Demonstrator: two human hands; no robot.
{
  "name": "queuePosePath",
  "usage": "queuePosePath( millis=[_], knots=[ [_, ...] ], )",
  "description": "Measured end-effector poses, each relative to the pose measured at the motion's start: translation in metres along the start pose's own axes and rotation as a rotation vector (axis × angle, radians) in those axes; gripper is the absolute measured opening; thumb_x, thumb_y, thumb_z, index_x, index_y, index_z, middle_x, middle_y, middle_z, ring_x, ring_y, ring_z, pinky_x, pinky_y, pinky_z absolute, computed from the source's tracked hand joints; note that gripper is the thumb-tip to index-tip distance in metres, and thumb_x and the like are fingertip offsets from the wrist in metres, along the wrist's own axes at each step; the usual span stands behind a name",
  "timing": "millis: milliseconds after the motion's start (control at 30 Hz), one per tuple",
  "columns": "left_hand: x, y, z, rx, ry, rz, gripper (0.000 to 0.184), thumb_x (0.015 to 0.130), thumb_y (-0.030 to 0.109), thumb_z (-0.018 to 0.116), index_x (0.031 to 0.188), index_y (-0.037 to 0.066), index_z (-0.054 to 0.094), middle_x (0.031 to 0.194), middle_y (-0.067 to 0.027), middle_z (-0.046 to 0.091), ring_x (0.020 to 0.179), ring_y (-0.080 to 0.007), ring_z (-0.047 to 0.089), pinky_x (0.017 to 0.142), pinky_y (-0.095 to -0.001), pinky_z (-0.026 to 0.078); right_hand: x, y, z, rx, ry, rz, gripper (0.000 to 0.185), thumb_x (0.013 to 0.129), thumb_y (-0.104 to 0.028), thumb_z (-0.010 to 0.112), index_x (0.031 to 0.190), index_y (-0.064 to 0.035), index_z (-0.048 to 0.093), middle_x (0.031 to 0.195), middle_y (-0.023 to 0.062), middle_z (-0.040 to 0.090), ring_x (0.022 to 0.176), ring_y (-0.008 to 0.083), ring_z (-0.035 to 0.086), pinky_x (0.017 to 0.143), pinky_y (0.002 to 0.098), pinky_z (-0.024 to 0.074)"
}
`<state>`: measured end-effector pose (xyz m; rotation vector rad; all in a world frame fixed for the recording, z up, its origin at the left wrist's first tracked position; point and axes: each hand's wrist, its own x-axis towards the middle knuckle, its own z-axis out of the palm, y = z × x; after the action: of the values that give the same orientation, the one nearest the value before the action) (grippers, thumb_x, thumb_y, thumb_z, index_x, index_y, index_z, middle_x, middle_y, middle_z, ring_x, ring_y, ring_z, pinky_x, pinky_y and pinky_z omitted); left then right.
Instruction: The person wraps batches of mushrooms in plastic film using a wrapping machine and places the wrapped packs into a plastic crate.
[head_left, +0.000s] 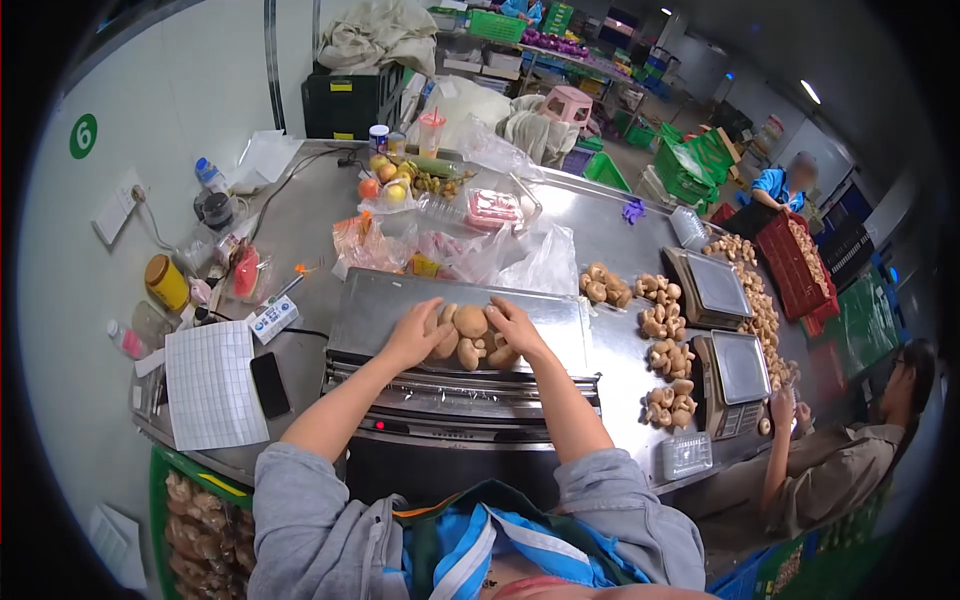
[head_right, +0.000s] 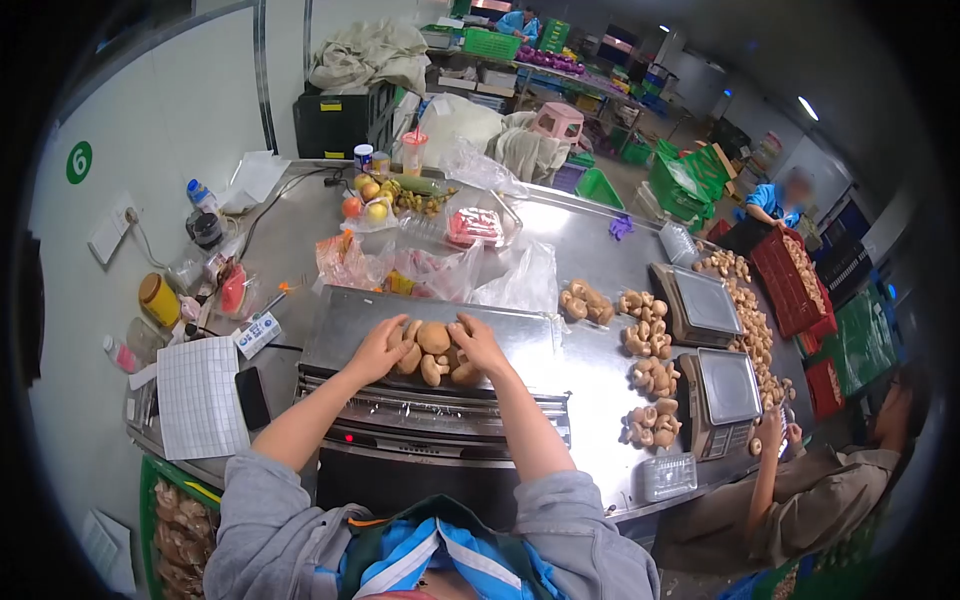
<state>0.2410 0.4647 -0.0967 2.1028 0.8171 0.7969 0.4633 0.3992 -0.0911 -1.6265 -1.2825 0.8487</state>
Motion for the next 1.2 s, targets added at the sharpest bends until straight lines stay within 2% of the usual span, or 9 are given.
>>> queuePosePath(
  millis=[133,167,300,400,633,800,867,1067,1200],
  knots=[
    [0.024,-0.017,-0.008,0.132,-0.019,0.018,0.064,0.082,0.046,0.057,0.127,0.005,0.040,0.116,-0.0162,0.054,0.112,-0.0310,0.048,0.094,-0.0409,0.036,0.003,0.007,0.019,0.118,0.202,0.078,0.054,0.084,-0.031,0.058,0.120,0.0077,0.048,0.109,0.0228,0.058,0.098,0.0252,0.059,0.087,0.0325,0.0443],
    [0.029,-0.017,-0.011,0.154,-0.031,0.008,0.066,0.081,0.048,0.057,0.128,0.005,0.039,0.116,-0.0159,0.054,0.112,-0.0304,0.048,0.092,-0.0380,0.038,0.003,0.002,0.019,0.182,0.134,0.147,0.057,0.088,-0.029,0.056,0.131,0.0026,0.038,0.124,0.0201,0.050,0.113,0.0251,0.050,0.094,0.0311,0.0380],
    [0.031,-0.018,-0.023,0.125,0.104,0.046,0.062,0.082,0.044,0.058,0.126,0.004,0.042,0.117,-0.0155,0.054,0.111,-0.0290,0.049,0.093,-0.0370,0.038,-0.014,-0.015,0.016,0.352,0.164,0.172,0.058,0.088,-0.031,0.056,0.133,0.0007,0.036,0.129,0.0200,0.046,0.117,0.0249,0.046,0.096,0.0319,0.0364],
    [0.028,-0.028,-0.037,-0.177,0.092,-0.038,0.051,0.079,0.032,0.062,0.121,0.006,0.049,0.114,-0.0136,0.055,0.108,-0.0290,0.050,0.093,-0.0378,0.038,-0.020,-0.013,0.004,0.409,0.152,0.153,0.063,0.087,-0.034,0.056,0.134,0.0013,0.033,0.130,0.0254,0.042,0.117,0.0267,0.047,0.095,0.0333,0.0383],
    [0.016,-0.013,-0.045,0.240,0.010,-0.010,0.040,0.077,0.014,0.062,0.115,0.007,0.054,0.109,-0.0075,0.058,0.101,-0.0232,0.054,0.088,-0.0353,0.042,-0.017,0.005,0.014,0.284,0.139,0.090,0.063,0.087,-0.036,0.055,0.134,-0.0001,0.033,0.133,0.0219,0.040,0.122,0.0283,0.042,0.100,0.0344,0.0334],
    [0.016,-0.018,-0.052,-0.928,0.131,-0.368,0.031,0.085,0.018,0.059,0.115,0.009,0.054,0.099,-0.0045,0.060,0.081,-0.0139,0.058,0.073,-0.0258,0.045,-0.018,0.006,0.016,0.301,0.169,0.094,0.061,0.087,-0.033,0.056,0.134,0.0002,0.035,0.132,0.0213,0.041,0.122,0.0283,0.042,0.100,0.0345,0.0335],
    [0.013,-0.031,-0.040,-0.707,-0.067,-0.380,0.030,0.089,0.020,0.054,0.117,0.009,0.054,0.106,-0.0004,0.057,0.091,-0.0092,0.053,0.075,-0.0257,0.042,-0.015,0.009,0.018,0.304,0.172,0.083,0.061,0.087,-0.032,0.056,0.134,0.0002,0.035,0.132,0.0213,0.041,0.122,0.0283,0.042,0.100,0.0345,0.0336],
    [0.014,-0.026,-0.047,-0.421,-0.074,-0.489,0.030,0.093,0.027,0.044,0.115,0.010,0.056,0.098,0.0027,0.057,0.085,-0.0100,0.051,0.074,-0.0249,0.041,-0.016,0.009,0.019,0.322,0.171,0.068,0.060,0.086,-0.030,0.057,0.133,0.0001,0.036,0.131,0.0211,0.043,0.121,0.0286,0.042,0.099,0.0342,0.0339],
    [0.023,-0.057,-0.028,-0.156,0.066,-0.383,0.030,0.090,0.026,0.045,0.108,0.007,0.059,0.097,-0.0078,0.062,0.088,-0.0199,0.057,0.077,-0.0301,0.043,-0.016,0.006,0.021,0.272,0.183,0.078,0.059,0.085,-0.029,0.059,0.131,0.0015,0.039,0.129,0.0210,0.045,0.120,0.0283,0.044,0.099,0.0340,0.0345]
  ],
)
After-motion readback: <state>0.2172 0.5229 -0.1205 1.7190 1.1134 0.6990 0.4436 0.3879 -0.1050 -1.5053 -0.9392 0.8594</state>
